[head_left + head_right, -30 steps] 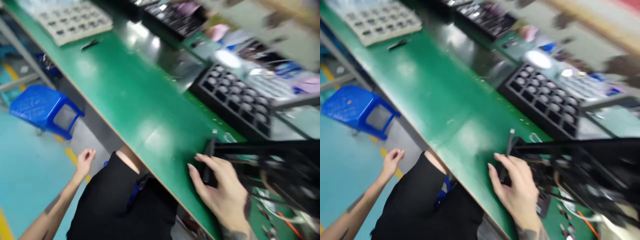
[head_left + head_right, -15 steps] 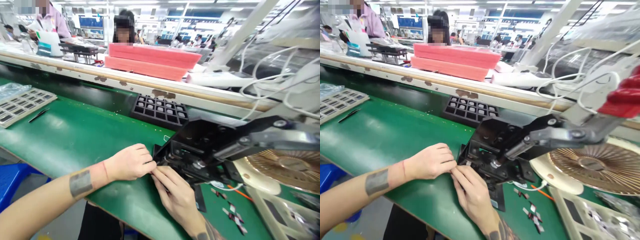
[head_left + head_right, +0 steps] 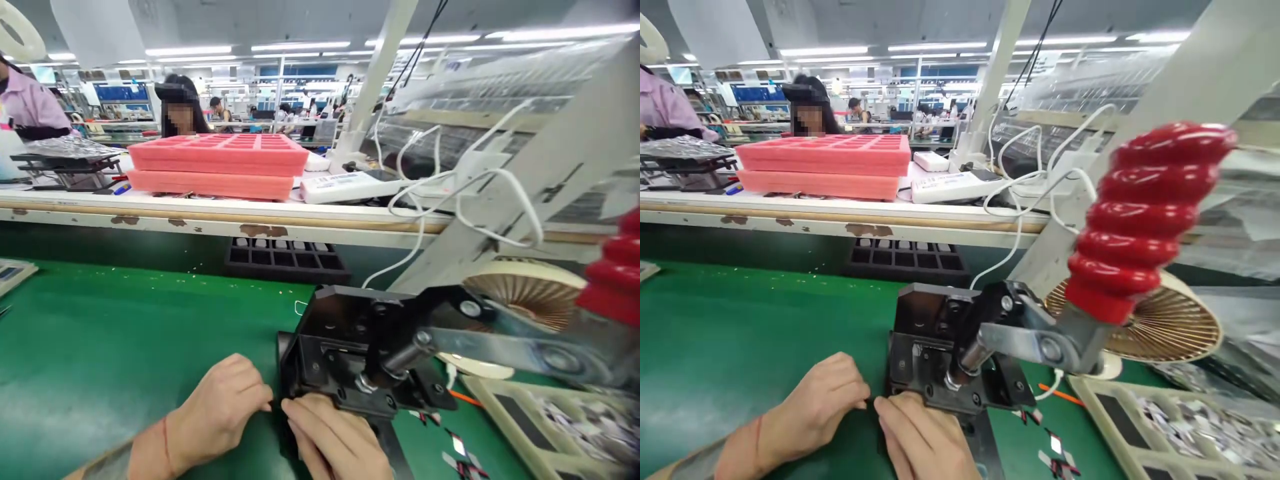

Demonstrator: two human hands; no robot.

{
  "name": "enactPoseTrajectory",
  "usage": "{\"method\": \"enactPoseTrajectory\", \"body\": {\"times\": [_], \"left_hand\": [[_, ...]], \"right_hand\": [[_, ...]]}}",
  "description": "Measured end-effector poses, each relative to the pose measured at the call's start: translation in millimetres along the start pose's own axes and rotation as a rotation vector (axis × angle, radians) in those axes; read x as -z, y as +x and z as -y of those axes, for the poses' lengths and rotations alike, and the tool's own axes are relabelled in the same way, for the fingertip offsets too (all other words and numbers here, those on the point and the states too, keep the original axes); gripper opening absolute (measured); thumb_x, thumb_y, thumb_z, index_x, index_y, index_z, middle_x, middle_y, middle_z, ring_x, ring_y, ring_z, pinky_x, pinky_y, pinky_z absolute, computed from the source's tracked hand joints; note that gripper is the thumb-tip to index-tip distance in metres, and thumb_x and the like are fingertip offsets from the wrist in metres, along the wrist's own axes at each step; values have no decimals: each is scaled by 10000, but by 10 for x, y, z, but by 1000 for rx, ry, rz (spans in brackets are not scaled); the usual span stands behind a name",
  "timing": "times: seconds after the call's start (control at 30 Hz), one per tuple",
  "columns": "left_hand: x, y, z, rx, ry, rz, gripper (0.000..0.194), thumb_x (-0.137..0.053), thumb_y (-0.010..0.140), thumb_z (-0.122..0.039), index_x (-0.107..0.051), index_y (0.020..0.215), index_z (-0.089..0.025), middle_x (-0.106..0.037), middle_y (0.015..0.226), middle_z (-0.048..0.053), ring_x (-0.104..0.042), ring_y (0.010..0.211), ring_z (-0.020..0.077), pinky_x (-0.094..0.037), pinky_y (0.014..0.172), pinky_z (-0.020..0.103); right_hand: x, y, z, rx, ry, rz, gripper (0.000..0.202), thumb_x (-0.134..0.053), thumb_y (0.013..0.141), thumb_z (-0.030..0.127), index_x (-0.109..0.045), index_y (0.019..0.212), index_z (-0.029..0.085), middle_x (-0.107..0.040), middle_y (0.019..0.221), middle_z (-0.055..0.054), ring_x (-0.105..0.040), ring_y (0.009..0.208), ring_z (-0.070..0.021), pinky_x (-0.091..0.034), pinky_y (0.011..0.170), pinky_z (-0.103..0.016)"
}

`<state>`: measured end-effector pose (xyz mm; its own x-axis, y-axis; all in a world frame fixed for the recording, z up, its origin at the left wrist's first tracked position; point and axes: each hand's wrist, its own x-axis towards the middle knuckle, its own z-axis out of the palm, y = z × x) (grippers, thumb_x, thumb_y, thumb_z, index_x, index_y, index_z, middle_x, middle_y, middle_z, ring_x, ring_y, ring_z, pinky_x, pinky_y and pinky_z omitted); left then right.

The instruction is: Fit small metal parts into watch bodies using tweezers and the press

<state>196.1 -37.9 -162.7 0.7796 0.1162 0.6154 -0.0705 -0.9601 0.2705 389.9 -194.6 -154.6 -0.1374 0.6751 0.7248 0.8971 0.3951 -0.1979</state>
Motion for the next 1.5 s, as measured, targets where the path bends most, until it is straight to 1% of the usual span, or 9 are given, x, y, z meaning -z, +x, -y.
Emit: {"method": "enactPoseTrajectory", "body": {"times": [0.2,0.5,0.7,0.83,1.0,1.13,1.23,1.37,1.5], "left_hand": [[-21,-29,-72,30,106,59,215,-417,1120,-101,-616,1092,-175,-641,848,47,-537,716,219,-409,647,373],[-39,-123,-59,43,-33,57,272,-395,1092,-33,-606,1056,-201,-698,949,48,-603,796,207,-491,787,348],[-33,-154,85,45,-6,99,286,-399,1123,-59,-656,1143,-182,-728,981,59,-647,854,215,-512,835,347],[121,-147,221,47,51,95,297,-407,1130,-98,-694,1149,-169,-745,989,79,-655,867,226,-505,806,355],[280,-160,356,130,-42,62,242,-483,1073,-122,-699,982,-186,-721,895,59,-625,793,206,-472,764,350],[331,-240,469,233,-94,-23,221,-544,974,-129,-646,797,-215,-638,724,-17,-549,609,141,-433,610,276],[327,-246,504,168,-63,-62,213,-571,904,-126,-646,731,-225,-590,630,-56,-506,505,107,-394,517,237],[333,-187,397,156,-70,-7,222,-606,924,-155,-653,714,-208,-620,642,-38,-523,523,108,-389,538,240],[356,-167,282,179,-13,-34,408,-558,998,-176,-447,606,-207,-406,568,-45,-363,485,105,-283,518,274]], "right_hand": [[-68,-17,27,23,-91,43,339,-486,1098,55,-736,1309,144,-832,999,-67,-801,867,-191,-620,770,-318],[-137,-8,77,73,-205,121,173,-559,1118,142,-730,1147,133,-716,810,-24,-676,699,-165,-460,613,-321],[-171,173,164,228,-437,196,347,-424,1063,98,-735,1192,13,-740,922,-124,-703,755,-229,-544,655,-379],[-326,394,362,137,-580,264,236,-487,1007,69,-708,1080,31,-691,838,-108,-671,654,-213,-489,535,-355],[-606,559,572,-96,-461,290,213,-419,1083,136,-598,969,141,-616,776,-34,-669,612,-188,-462,489,-324],[-750,591,579,-131,-286,330,272,-332,1117,129,-576,1006,173,-635,823,-17,-714,672,-177,-473,515,-311],[-741,540,505,-125,-220,334,317,-292,1132,118,-600,1083,175,-670,885,-19,-745,731,-184,-492,552,-325],[-686,469,436,-137,-197,386,368,-259,1167,160,-623,1111,165,-724,972,-47,-785,837,-221,-545,644,-375],[-672,492,415,-141,-155,431,386,-267,1219,292,-635,1191,177,-743,1080,-30,-774,884,-202,-506,624,-368]]}}
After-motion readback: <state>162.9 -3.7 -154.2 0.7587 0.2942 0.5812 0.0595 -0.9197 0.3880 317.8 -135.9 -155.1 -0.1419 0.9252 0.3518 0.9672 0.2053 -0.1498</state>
